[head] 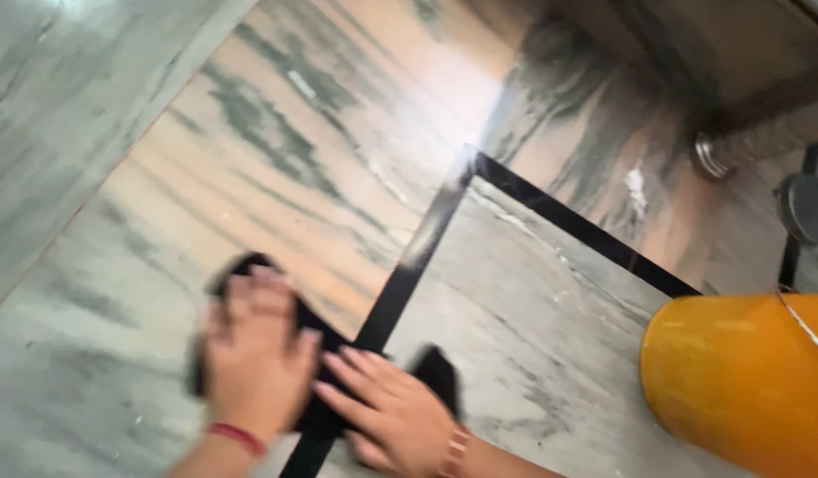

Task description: The person wipes the floor by hand with a cloth, then rinses and wrings the cloth in a bucket of water before continuing to wipe the floor.

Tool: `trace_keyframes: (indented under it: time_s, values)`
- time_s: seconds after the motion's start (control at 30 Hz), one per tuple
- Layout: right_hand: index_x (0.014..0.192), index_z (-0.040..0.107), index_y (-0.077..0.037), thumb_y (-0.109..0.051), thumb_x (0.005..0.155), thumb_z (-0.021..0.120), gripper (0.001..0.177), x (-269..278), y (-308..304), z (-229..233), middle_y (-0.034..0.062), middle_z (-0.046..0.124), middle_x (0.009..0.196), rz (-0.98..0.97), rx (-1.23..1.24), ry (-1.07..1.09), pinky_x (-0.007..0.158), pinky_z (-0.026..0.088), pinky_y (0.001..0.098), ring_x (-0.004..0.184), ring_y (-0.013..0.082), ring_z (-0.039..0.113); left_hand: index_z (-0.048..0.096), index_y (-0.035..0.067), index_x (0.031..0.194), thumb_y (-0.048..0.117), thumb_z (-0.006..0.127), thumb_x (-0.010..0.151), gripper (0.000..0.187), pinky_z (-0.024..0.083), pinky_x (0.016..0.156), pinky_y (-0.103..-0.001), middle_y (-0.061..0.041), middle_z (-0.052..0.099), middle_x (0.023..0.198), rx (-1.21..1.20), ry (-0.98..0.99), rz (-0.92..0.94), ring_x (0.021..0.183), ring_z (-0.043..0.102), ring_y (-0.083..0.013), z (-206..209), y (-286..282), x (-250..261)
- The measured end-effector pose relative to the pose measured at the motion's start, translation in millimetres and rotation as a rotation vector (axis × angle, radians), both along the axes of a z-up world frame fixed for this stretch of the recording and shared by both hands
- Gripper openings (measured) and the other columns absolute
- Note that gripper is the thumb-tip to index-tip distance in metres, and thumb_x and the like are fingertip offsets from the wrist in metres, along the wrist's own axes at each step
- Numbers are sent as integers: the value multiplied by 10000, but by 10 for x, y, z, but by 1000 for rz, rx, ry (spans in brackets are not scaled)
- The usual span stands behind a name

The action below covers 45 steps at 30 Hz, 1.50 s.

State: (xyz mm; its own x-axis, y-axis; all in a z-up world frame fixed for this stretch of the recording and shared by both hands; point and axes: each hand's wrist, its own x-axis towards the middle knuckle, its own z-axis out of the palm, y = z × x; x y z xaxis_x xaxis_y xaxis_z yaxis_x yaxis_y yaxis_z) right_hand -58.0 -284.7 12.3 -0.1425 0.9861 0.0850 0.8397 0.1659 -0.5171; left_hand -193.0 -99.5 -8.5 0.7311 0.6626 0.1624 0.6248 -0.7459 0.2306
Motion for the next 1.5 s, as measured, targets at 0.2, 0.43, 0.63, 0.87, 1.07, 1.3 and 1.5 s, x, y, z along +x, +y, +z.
trace_keyframes:
  time_s: [0.2,0.43,0.63,0.87,1.07,1.3,1.5]
  values:
    - [1483,451,-39,-192,757,688,780,484,-825,-103,263,361,1571,-135,-121,-179,1184,247,543,1468,462,318,462,8,1471,419,622,905,717,137,1231,-578,-179,393,1601,-183,-207,-433,1514,263,-359,-63,-606,806]
    - [1550,354,0,-186,921,568,690,440,79,-200,282,269,1649,-704,-38,-267,1202,265,487,1517,458,265,439,70,1511,544,485,931,751,89,1239,-559,-132,353,1623,-39,-107,-531,1524,224,-328,-231,199,2016]
    - [1577,358,-26,-225,943,603,708,407,1730,-218,272,266,1655,-616,46,-188,1237,255,466,1529,429,280,510,29,1474,486,610,906,736,207,1213,-569,-155,486,1534,-61,-199,-221,1482,365,-341,-330,1843,1763]
    - [1565,354,-23,-231,850,659,805,-518,2704,-182,264,294,1637,-180,94,-122,1240,238,507,1534,424,268,505,41,1508,437,567,1005,643,160,1223,-606,-176,443,1606,112,-177,68,1502,345,-374,-342,2663,-239]
    - [1550,407,-43,-211,835,657,776,-1315,2199,-52,214,359,1641,209,73,16,1283,263,496,1544,382,335,447,22,1593,379,534,1029,673,204,1260,-616,-192,421,1660,78,-66,255,1547,340,-393,-137,1624,-1858]
    - [1540,464,-68,-207,829,679,755,-944,754,-30,190,416,1623,336,-53,-34,1231,317,479,1512,371,398,485,56,1458,401,664,778,783,233,1145,-631,-175,397,1572,-85,-7,297,1467,303,-377,-21,157,-1554]
    - [1473,448,-37,-134,719,630,782,117,92,-66,205,410,1564,15,-135,-191,1189,286,524,1489,427,320,487,6,1473,423,595,925,697,154,1259,-573,-159,378,1624,-174,-214,-133,1538,278,-330,-61,-114,-248]
